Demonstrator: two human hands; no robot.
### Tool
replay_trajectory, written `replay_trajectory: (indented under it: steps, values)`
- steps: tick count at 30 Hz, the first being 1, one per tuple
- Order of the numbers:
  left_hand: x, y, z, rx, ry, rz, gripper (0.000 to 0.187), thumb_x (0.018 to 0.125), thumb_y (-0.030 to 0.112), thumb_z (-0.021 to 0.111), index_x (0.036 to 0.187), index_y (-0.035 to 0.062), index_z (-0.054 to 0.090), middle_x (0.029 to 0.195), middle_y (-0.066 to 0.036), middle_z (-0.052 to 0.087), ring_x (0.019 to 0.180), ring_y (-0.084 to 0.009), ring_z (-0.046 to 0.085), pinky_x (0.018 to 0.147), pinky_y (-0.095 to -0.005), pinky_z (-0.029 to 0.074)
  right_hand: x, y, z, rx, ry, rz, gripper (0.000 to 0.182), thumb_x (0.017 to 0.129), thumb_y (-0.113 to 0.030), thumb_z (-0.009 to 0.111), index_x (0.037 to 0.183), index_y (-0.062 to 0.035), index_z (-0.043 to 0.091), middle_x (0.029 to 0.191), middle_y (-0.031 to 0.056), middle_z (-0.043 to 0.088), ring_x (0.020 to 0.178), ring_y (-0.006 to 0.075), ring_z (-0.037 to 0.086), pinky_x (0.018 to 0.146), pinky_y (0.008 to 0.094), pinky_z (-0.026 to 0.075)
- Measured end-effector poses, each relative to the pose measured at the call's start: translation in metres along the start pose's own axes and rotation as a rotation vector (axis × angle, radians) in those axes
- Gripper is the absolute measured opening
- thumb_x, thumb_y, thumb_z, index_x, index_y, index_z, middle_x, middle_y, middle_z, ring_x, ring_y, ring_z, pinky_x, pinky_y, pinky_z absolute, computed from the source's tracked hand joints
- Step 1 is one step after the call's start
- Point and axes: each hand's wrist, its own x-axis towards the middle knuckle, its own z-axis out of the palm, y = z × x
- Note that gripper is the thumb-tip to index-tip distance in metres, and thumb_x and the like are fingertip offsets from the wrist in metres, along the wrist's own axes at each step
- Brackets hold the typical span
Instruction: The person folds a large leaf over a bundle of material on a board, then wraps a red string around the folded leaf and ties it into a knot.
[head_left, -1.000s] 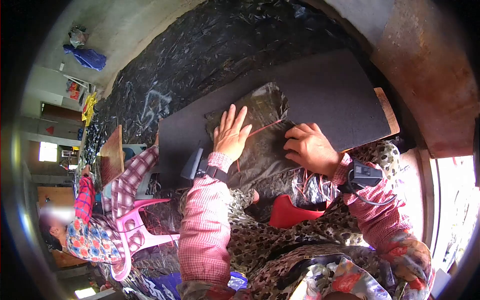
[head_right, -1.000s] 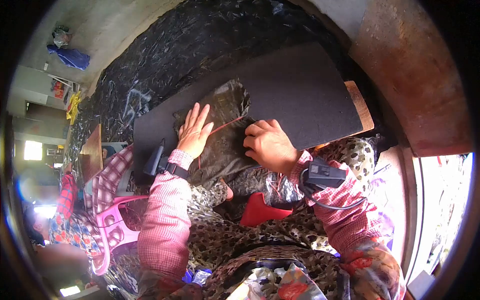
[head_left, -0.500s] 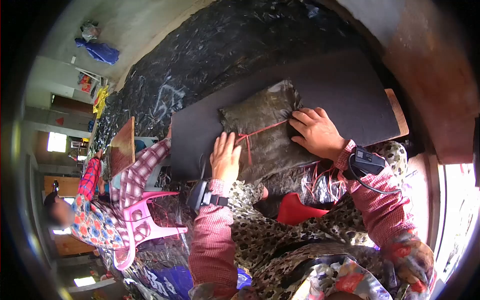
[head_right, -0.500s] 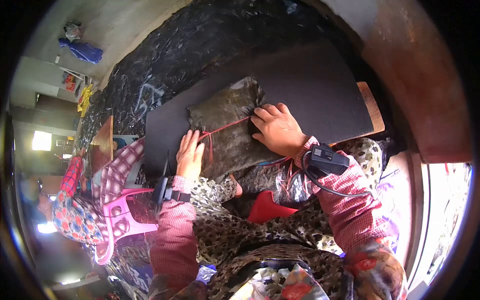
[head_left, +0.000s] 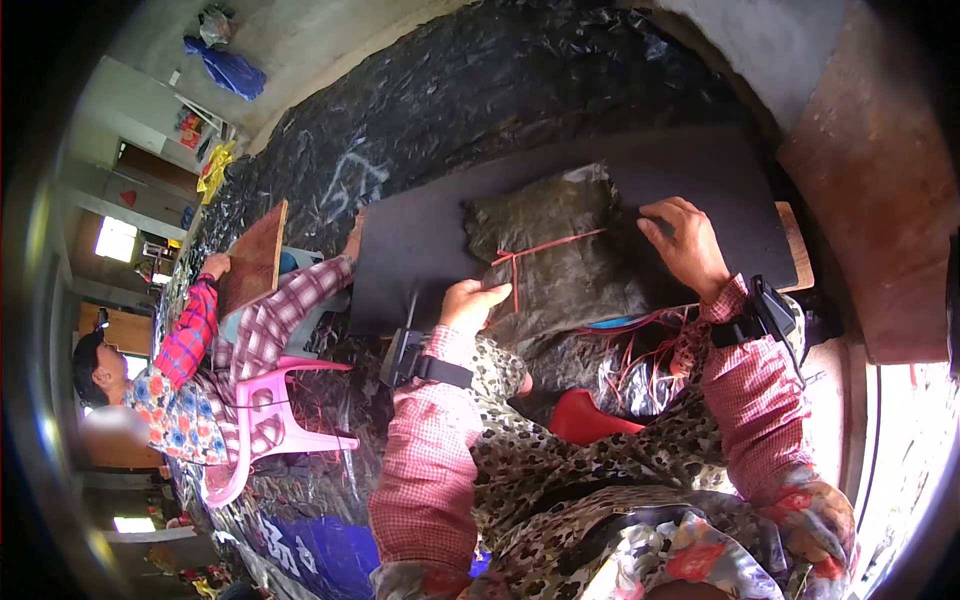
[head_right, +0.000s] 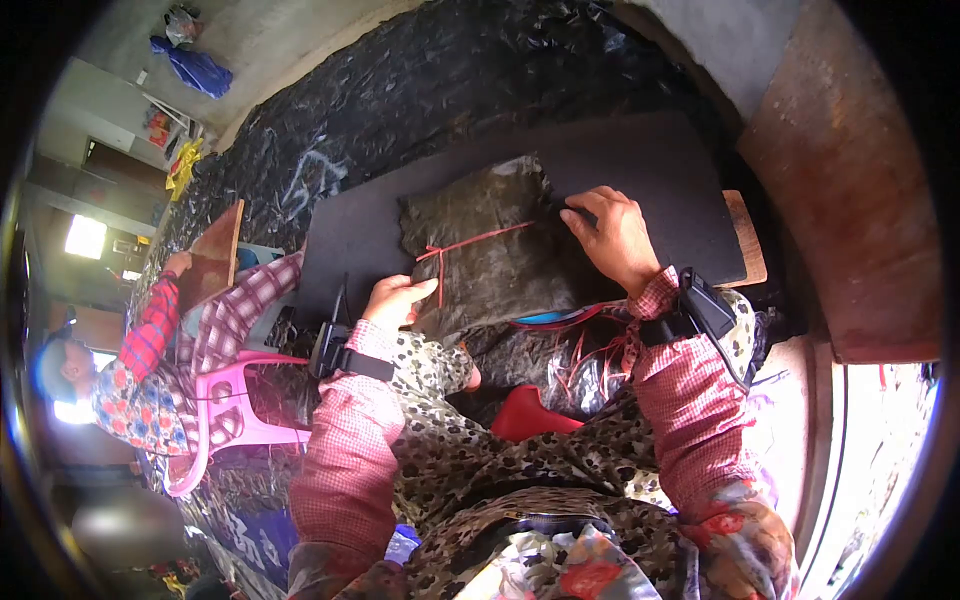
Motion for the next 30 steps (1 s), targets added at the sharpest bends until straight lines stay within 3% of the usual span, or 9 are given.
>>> replay_trajectory:
  steps: [2, 4, 8, 10, 15, 22, 26, 28, 30]
  values:
    - [0.003, -0.001, -0.018, -0.168, -0.023, -0.083, 0.031, 0.078, 0.021, 0.073, 0.100, 0.0017, 0.062, 0.082, -0.007, 0.066, 0.059, -0.0100, 0.059, 0.049, -0.0205, 0.044, 0.001, 0.002, -0.003, 0.030, 0.003, 0.060, 0.020, 0.080, -0.017, 0.065, 0.093, -0.0007, 0.067, 0.091, 0.0143, 0.064, 0.081, 0.0327, 0.060, 0.072, 0.0393, 0.048]
    - [-0.007, -0.008, -0.065, -0.513, -0.093, 0.111, 0.028, 0.083, 0.016, 0.067, 0.106, 0.0022, 0.059, 0.086, -0.009, 0.066, 0.062, -0.0122, 0.061, 0.049, -0.0200, 0.045, -0.002, 0.000, -0.005, 0.063, -0.009, 0.127, 0.020, 0.080, -0.016, 0.066, 0.093, -0.0017, 0.067, 0.091, 0.0140, 0.064, 0.083, 0.0324, 0.060, 0.075, 0.0389, 0.047]
    - [-0.063, -0.036, -0.171, -0.508, 0.119, 0.258, 0.033, 0.087, 0.011, 0.059, 0.118, 0.0008, 0.053, 0.092, -0.013, 0.065, 0.072, -0.0172, 0.064, 0.056, -0.0255, 0.052, -0.012, -0.031, 0.007, -0.088, -0.132, -0.310, 0.024, 0.076, -0.015, 0.069, 0.097, -0.0034, 0.064, 0.099, 0.0126, 0.062, 0.095, 0.0301, 0.057, 0.086, 0.0391, 0.042]
    - [-0.117, -0.046, -0.202, -0.493, 0.395, 0.105, 0.035, 0.090, 0.016, 0.055, 0.122, 0.0010, 0.051, 0.092, -0.011, 0.065, 0.071, -0.0157, 0.063, 0.062, -0.0260, 0.052, -0.028, -0.049, 0.026, -0.040, -0.259, -0.445, 0.034, 0.071, -0.014, 0.073, 0.103, -0.0055, 0.063, 0.109, 0.0118, 0.059, 0.106, 0.0300, 0.053, 0.093, 0.0410, 0.040]
    - [-0.292, -0.113, -0.218, -0.507, 0.712, 0.128, 0.034, 0.088, 0.016, 0.060, 0.118, 0.0010, 0.054, 0.093, -0.012, 0.067, 0.072, -0.0114, 0.063, 0.063, -0.0201, 0.048, -0.059, -0.084, 0.064, -0.227, -0.459, -0.516, 0.060, 0.067, -0.014, 0.073, 0.124, -0.0109, 0.053, 0.127, 0.0134, 0.048, 0.117, 0.0320, 0.045, 0.098, 0.0420, 0.036]
    - [-0.389, -0.306, -0.100, -0.946, 0.906, -0.306, 0.032, 0.085, 0.020, 0.062, 0.111, 0.0022, 0.057, 0.085, -0.009, 0.066, 0.066, -0.0161, 0.062, 0.057, -0.0245, 0.048, -0.061, -0.045, 0.090, -0.371, -0.354, -0.554, 0.055, 0.077, -0.008, 0.065, 0.129, -0.0104, 0.048, 0.125, 0.0124, 0.050, 0.114, 0.0319, 0.048, 0.096, 0.0416, 0.038]
    - [-0.355, -0.453, 0.008, -1.111, 0.490, -0.523, 0.024, 0.085, 0.017, 0.061, 0.102, -0.0001, 0.059, 0.078, -0.010, 0.065, 0.058, -0.0169, 0.061, 0.046, -0.0291, 0.048, -0.052, -0.053, 0.087, -0.430, -0.367, -0.606, 0.051, 0.078, -0.009, 0.064, 0.127, -0.0079, 0.049, 0.122, 0.0133, 0.052, 0.110, 0.0326, 0.050, 0.094, 0.0417, 0.040]
    - [-0.345, -0.524, 0.073, -1.488, 0.340, -0.401, 0.021, 0.084, 0.015, 0.063, 0.099, 0.0002, 0.061, 0.077, -0.011, 0.065, 0.060, -0.0184, 0.063, 0.049, -0.0305, 0.050, -0.050, -0.056, 0.089, -0.444, -0.375, -0.608, 0.049, 0.079, -0.010, 0.064, 0.126, -0.0067, 0.050, 0.120, 0.0140, 0.053, 0.108, 0.0329, 0.051, 0.093, 0.0417, 0.040]
    - [-0.336, -0.466, 0.090, -0.919, 0.420, -0.789, 0.020, 0.081, 0.011, 0.066, 0.098, -0.0003, 0.063, 0.079, -0.012, 0.066, 0.060, -0.0201, 0.064, 0.050, -0.0304, 0.051, -0.050, -0.054, 0.087, -0.449, -0.397, -0.603, 0.044, 0.079, -0.011, 0.064, 0.122, -0.0037, 0.053, 0.116, 0.0158, 0.056, 0.104, 0.0341, 0.053, 0.092, 0.0417, 0.041]
